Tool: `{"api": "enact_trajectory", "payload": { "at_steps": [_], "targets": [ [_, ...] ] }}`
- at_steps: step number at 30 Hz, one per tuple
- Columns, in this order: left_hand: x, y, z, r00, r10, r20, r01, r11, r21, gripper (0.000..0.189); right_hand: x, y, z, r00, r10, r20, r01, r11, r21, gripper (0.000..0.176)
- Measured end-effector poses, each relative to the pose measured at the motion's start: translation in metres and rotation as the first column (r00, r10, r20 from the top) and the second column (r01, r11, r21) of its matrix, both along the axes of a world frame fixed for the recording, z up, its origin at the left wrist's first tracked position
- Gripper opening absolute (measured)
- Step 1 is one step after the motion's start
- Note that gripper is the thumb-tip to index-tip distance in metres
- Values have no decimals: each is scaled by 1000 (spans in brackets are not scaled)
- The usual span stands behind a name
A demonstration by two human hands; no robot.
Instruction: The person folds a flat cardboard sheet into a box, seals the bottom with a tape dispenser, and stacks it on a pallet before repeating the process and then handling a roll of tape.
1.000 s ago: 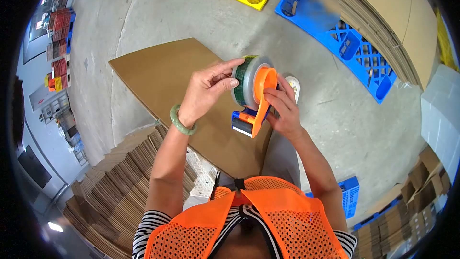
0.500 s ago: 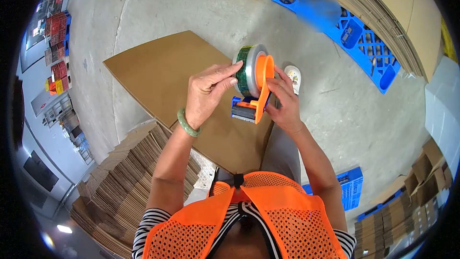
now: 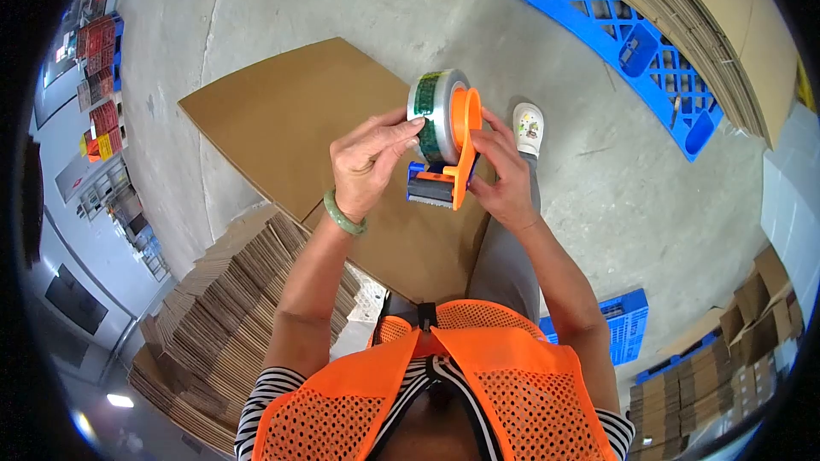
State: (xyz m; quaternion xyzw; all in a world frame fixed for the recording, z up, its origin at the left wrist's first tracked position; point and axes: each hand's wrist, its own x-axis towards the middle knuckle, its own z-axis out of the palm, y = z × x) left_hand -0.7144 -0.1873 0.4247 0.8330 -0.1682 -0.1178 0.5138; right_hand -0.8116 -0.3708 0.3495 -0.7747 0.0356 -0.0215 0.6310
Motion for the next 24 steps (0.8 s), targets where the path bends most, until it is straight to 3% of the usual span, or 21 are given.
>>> {"api": "enact_trajectory", "payload": {
  "at_steps": [3, 7, 13, 16, 18, 20, 24],
  "targets": [
    [-3, 7, -6, 999, 24, -22, -25, 999, -22, 22, -1, 10, -8, 998, -26, -64, 35, 990, 139, 55],
    [-5, 12, -13, 999, 33, -28, -33, 999, -25, 16, 4, 9, -9, 999, 15, -30, -11, 991, 130, 56],
    [-9, 12, -17, 995, 91, -45, -94, 994, -64, 12, 4, 12, -8, 990, 30, -138, -8, 987, 159, 55],
    [-11, 13, -20, 992, 118, -39, -119, 992, -44, 12, 5, 13, -9, 992, 32, -122, -16, 992, 128, 55],
    [-13, 12, -20, 990, 138, -36, -138, 990, -23, 13, 7, 12, -7, 994, 62, -86, -61, 998, 16, 55],
    [-16, 10, -18, 949, 270, -159, -274, 962, -3, 13, 8, 15, -7, 995, 53, -84, -52, 999, 12, 55],
    [-20, 10, -18, 918, 353, -180, -363, 931, -30, 12, 11, 18, -4, 997, 44, -62, -46, 998, -34, 54]
  ]
}}
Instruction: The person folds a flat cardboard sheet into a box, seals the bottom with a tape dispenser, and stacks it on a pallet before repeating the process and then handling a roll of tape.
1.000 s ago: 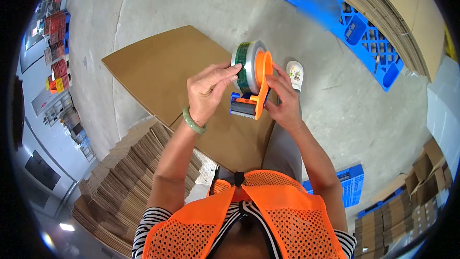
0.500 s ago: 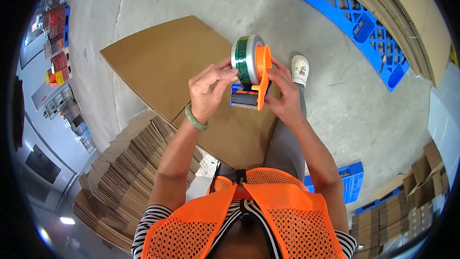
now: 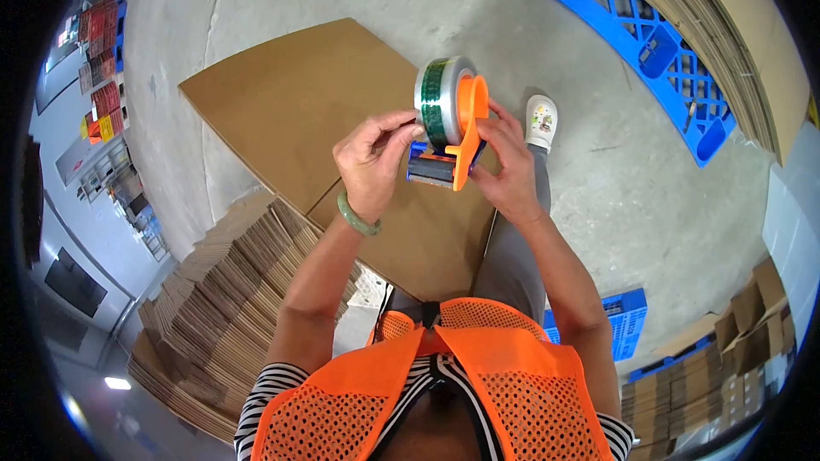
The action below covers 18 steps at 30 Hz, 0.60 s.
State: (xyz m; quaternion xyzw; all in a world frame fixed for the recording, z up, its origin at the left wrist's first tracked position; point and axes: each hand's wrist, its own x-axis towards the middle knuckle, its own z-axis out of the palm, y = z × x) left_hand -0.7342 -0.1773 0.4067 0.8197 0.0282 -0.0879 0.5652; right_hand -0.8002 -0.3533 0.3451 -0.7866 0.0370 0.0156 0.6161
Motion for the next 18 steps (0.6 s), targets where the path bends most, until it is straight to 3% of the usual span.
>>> {"api": "enact_trajectory", "payload": {
  "at_steps": [2, 9, 11, 15, 18],
  "targets": [
    [3, 1, 2, 971, -137, 195, 103, 979, 177, 12, 2, 1, 1, 1000, -2, 6, 2, 1000, -14, 53],
    [5, 1, 6, 987, -150, 56, 136, 971, 198, 10, -2, 3, 0, 1000, -18, -18, 18, 999, -44, 53],
    [3, -3, 5, 991, 54, -125, -53, 999, 12, 10, -1, 3, 2, 1000, -11, -20, 10, 999, -51, 53],
    [0, -2, 1, 993, 95, -66, -90, 993, 79, 9, 0, 7, 2, 1000, -24, -15, 23, 996, -86, 53],
    [1, 3, 2, 999, -37, 23, 31, 974, 226, 8, 0, 8, 2, 1000, -21, 6, 22, 994, -103, 53]
  ]
}}
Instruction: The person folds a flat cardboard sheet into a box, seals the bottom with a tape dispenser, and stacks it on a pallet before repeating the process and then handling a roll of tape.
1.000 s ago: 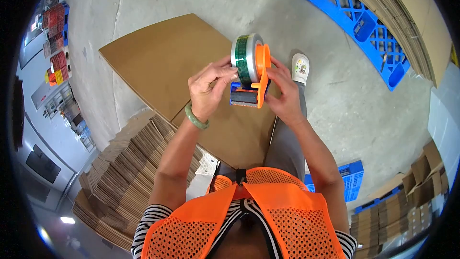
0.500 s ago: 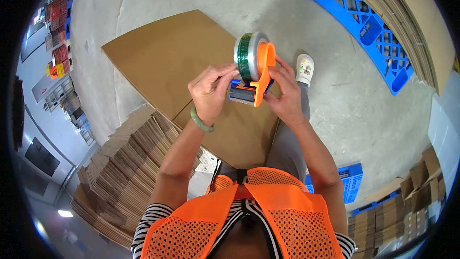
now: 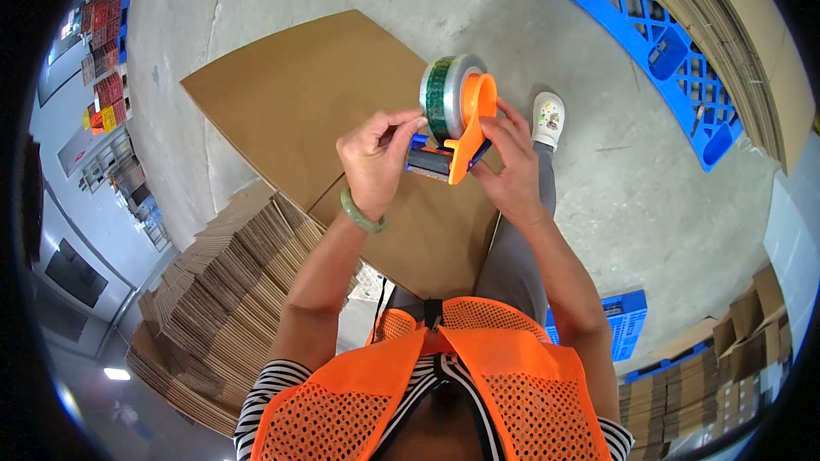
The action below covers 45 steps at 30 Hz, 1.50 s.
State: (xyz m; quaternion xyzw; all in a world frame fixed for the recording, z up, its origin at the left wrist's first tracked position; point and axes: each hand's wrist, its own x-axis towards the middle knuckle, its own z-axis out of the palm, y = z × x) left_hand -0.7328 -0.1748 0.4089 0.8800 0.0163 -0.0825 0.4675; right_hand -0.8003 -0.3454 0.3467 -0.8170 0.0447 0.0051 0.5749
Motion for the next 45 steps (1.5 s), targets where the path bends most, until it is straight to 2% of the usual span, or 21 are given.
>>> {"api": "enact_trajectory", "payload": {
  "at_steps": [3, 5, 6, 10, 12, 14, 15, 17, 18, 20, 24, 26, 27, 29, 33, 36, 38, 40, 42, 43, 45],
  "targets": [
    [2, 2, 0, 998, -56, 6, 56, 998, 10, 8, -2, 0, 0, 1000, -5, -14, 4, 999, -42, 52],
    [5, 2, 2, 987, -4, -164, -1, 1000, -29, 6, -1, -2, 1, 1000, 11, -6, -11, 999, -47, 52],
    [4, 2, 0, 986, -5, -166, 0, 1000, -30, 6, -1, -4, 2, 1000, 26, 1, -26, 998, -52, 52],
    [3, 9, -13, 963, -1, -270, -57, 977, -208, 6, -6, -2, -8, 1000, 5, 29, -3, 997, -72, 54],
    [4, 11, -15, 945, -23, -325, -75, 955, -286, 9, -9, -3, -7, 998, 33, -50, -34, 999, -28, 56],
    [6, 11, -12, 817, 79, -571, -370, 831, -414, 21, -7, -2, -6, 998, 44, -42, -45, 999, -24, 57],
    [8, 12, -9, 817, 85, -571, -375, 830, -412, 21, -6, -1, -5, 998, 53, -34, -54, 998, -13, 57],
    [14, 15, -4, 719, -35, -694, -416, 778, -470, 34, -5, 1, -9, 999, 35, 3, -35, 999, -31, 56],
    [17, 17, -2, 719, -35, -694, -416, 778, -470, 34, -5, 1, -11, 999, 13, 38, -11, 999, -53, 56],
    [24, 21, 0, 553, -283, -784, -359, 768, -530, 43, -3, -1, -11, 998, 24, 53, -20, 996, -89, 55],
    [29, 12, -4, 508, -298, -808, -482, 679, -554, 40, 2, -2, -11, 993, 53, 110, -36, 988, -153, 57],
    [27, 5, -8, 612, -203, -764, -445, 710, -546, 31, 5, 1, -6, 993, 70, 90, -53, 982, -179, 58],
    [29, 4, -11, 610, -207, -765, -447, 707, -548, 31, 7, 1, -4, 994, 86, 70, -71, 977, -201, 59],
    [30, 5, -18, 639, -85, -765, -396, 815, -422, 26, 8, -2, -7, 990, 110, 86, -87, 969, -231, 59],
    [35, 10, -28, 673, -94, -734, -379, 808, -451, 26, 14, -10, -16, 973, 182, 141, -137, 950, -279, 54],
    [40, 19, -30, 629, -174, -757, -403, 760, -510, 27, 15, -15, -19, 956, 242, 167, -177, 927, -330, 47],
    [45, 14, -21, 560, -83, -825, -461, 795, -393, 30, 21, -21, -22, 942, 269, 199, -175, 903, -392, 43],
    [45, 17, -25, 540, -142, -829, -439, 793, -422, 35, 24, -29, -23, 888, 356, 293, -176, 848, -500, 38],
    [42, 14, -25, 603, -125, -788, -415, 795, -443, 35, 20, -32, -24, 904, 358, 234, -227, 865, -449, 37],
    [40, 12, -24, 602, -125, -789, -413, 796, -442, 35, 17, -32, -26, 914, 366, 173, -278, 878, -389, 36],
    [36, 8, -22, 567, -165, -807, -406, 797, -448, 32, 11, -30, -29, 922, 347, 173, -259, 883, -392, 39]
  ]
}}
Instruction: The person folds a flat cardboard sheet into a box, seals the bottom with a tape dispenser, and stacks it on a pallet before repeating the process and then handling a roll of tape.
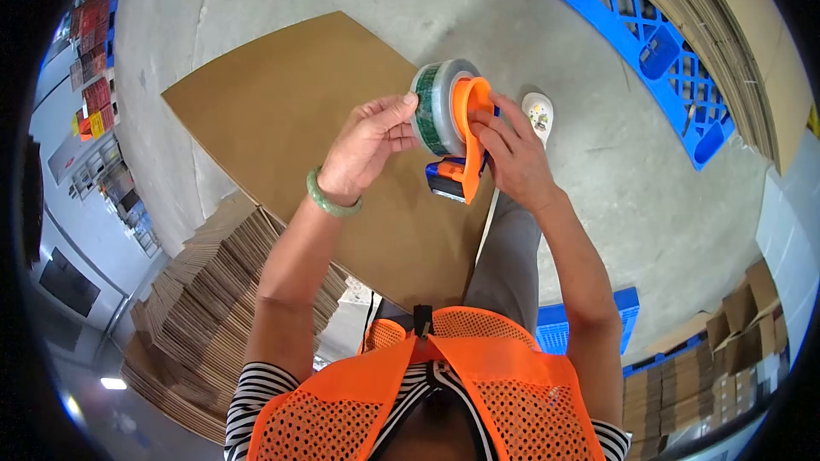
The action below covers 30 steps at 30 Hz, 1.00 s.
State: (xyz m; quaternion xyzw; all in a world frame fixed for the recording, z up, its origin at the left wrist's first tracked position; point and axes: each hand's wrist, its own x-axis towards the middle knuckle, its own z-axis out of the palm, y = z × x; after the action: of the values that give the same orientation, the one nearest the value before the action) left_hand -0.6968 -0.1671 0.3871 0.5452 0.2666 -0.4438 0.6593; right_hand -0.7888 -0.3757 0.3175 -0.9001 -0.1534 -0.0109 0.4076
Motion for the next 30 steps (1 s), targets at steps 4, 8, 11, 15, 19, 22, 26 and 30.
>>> {"api": "enact_trajectory", "payload": {
  "at_steps": [4, 8, 11, 15, 19, 22, 26, 30],
  "targets": [
    [-3, -7, 4, 998, 65, -17, -66, 997, -43, 31, -8, 19, 9, 975, -104, -197, 149, 962, 227, 61],
    [-3, -7, 5, 999, 43, -18, -44, 999, -28, 30, -8, 28, -4, 992, -102, -76, 118, 961, 250, 69],
    [2, -10, 17, 999, 42, -22, -40, 998, 53, 25, 2, 34, -3, 989, -129, -78, 147, 937, 318, 71],
    [7, -4, 13, 992, 66, -107, -64, 998, 19, 16, 3, 28, -2, 994, -107, -21, 109, 984, 139, 76],
    [5, -4, 11, 985, 69, -155, -89, 988, -127, 16, -6, 16, -12, 999, -5, -47, 14, 982, 188, 101],
    [1, -9, 7, 991, 118, -68, -122, 990, -65, 16, -12, 13, -6, 930, 94, -354, -31, 983, 180, 112],
    [-5, -10, 13, 991, 104, 80, -109, 992, 64, 18, -12, 14, 19, 906, 146, -397, -4, 942, 337, 121],
    [-13, 8, -2, 989, 124, 81, -117, 990, -82, 22, -12, 3, 25, 934, 121, -337, -4, 945, 328, 119]
  ]
}}
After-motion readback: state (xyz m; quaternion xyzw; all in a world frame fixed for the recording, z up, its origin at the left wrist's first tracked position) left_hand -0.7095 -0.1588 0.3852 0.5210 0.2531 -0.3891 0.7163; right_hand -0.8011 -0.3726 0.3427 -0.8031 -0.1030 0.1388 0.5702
